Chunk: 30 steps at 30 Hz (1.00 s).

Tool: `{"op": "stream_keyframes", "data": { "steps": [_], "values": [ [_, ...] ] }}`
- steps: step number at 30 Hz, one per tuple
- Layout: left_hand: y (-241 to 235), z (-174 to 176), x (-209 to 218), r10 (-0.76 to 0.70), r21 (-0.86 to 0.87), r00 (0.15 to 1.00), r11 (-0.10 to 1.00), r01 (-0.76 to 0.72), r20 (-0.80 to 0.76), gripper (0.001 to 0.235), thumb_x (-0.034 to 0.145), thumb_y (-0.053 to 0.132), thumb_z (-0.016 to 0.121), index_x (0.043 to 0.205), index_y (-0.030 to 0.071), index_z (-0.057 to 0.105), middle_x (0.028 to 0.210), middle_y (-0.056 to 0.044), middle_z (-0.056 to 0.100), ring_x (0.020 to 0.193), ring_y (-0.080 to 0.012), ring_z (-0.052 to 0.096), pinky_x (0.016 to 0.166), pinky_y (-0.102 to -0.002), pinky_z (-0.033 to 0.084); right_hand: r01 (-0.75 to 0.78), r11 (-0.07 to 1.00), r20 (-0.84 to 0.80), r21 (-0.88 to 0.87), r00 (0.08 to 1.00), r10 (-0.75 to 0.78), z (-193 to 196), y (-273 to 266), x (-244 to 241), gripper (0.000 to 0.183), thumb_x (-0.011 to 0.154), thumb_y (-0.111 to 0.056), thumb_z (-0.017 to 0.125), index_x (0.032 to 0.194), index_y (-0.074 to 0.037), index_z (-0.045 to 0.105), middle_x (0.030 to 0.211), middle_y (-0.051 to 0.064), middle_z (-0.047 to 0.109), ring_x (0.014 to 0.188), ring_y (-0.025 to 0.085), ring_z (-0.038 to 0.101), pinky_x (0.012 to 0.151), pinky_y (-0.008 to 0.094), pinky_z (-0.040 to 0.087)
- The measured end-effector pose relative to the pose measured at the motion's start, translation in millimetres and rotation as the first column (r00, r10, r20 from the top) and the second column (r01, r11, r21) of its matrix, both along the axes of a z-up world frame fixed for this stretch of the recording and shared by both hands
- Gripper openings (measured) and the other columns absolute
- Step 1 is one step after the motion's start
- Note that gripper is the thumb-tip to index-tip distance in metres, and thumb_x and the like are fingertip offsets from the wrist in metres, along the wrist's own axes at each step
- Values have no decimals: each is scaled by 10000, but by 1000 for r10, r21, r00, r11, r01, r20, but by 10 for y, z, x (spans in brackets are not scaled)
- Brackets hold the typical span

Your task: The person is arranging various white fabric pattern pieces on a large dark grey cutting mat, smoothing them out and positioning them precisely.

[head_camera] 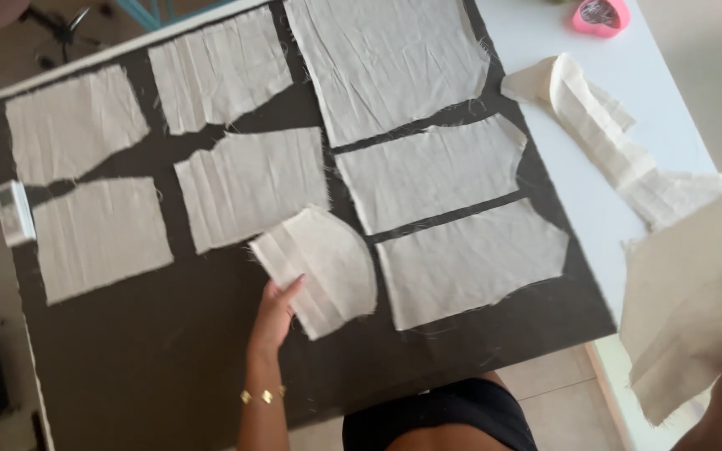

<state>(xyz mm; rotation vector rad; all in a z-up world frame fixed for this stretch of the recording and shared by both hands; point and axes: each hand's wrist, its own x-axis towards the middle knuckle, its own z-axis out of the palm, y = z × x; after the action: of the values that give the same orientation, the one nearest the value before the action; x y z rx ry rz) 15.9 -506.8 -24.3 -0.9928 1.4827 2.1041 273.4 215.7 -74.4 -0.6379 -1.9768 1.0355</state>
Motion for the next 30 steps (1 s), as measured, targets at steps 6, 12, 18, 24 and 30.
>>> {"op": "stream_keyframes", "data": {
  "steps": [6,12,18,24,30],
  "values": [
    [57,-526,299,-283,-496,904,863,94,-320,610,885,328,842,1405,96,622,1325,-118,788,1156,-207,760,1017,-344,571,237,971,-65,38,970,-235,993,-1750,99,241,1486,-16,715,1256,-60,659,1293,76,681,1191,161,601,1132,396,592],
    [342,176,362,-373,-238,880,920,311,-294,691,912,243,809,1531,34,585,1325,-125,781,1234,-246,757,1066,-335,604,174,882,68,438,972,-226,1682,-2527,512,715,1479,358,598,927,19,294,871,78,296,835,224,246,768,434,252],
    [-235,127,458,-596,-292,773,795,531,-218,814,872,227,829,1602,76,503,1478,-96,712,1337,-206,685,1150,-329,513,79,952,63,296,993,-102,2239,-3093,226,301,1524,6,425,1618,222,612,1596,334,643,1469,440,642,1246,535,554],
    [-137,211,509,-610,-493,792,683,540,21,800,921,502,680,1616,150,499,1563,-41,658,1469,-223,593,1207,-355,436,27,984,112,175,993,-47,2184,-2860,-57,282,1371,125,476,1551,241,659,1469,347,681,1330,437,692,1073,507,607],
    [61,318,685,-424,-503,903,796,335,-68,759,996,373,630,1686,154,402,1646,-58,560,1503,-267,549,1196,-396,453,100,988,393,120,909,-139,1981,-2778,-237,305,1420,-76,618,1137,12,543,911,91,550,842,171,460,689,378,379]
  ]
}}
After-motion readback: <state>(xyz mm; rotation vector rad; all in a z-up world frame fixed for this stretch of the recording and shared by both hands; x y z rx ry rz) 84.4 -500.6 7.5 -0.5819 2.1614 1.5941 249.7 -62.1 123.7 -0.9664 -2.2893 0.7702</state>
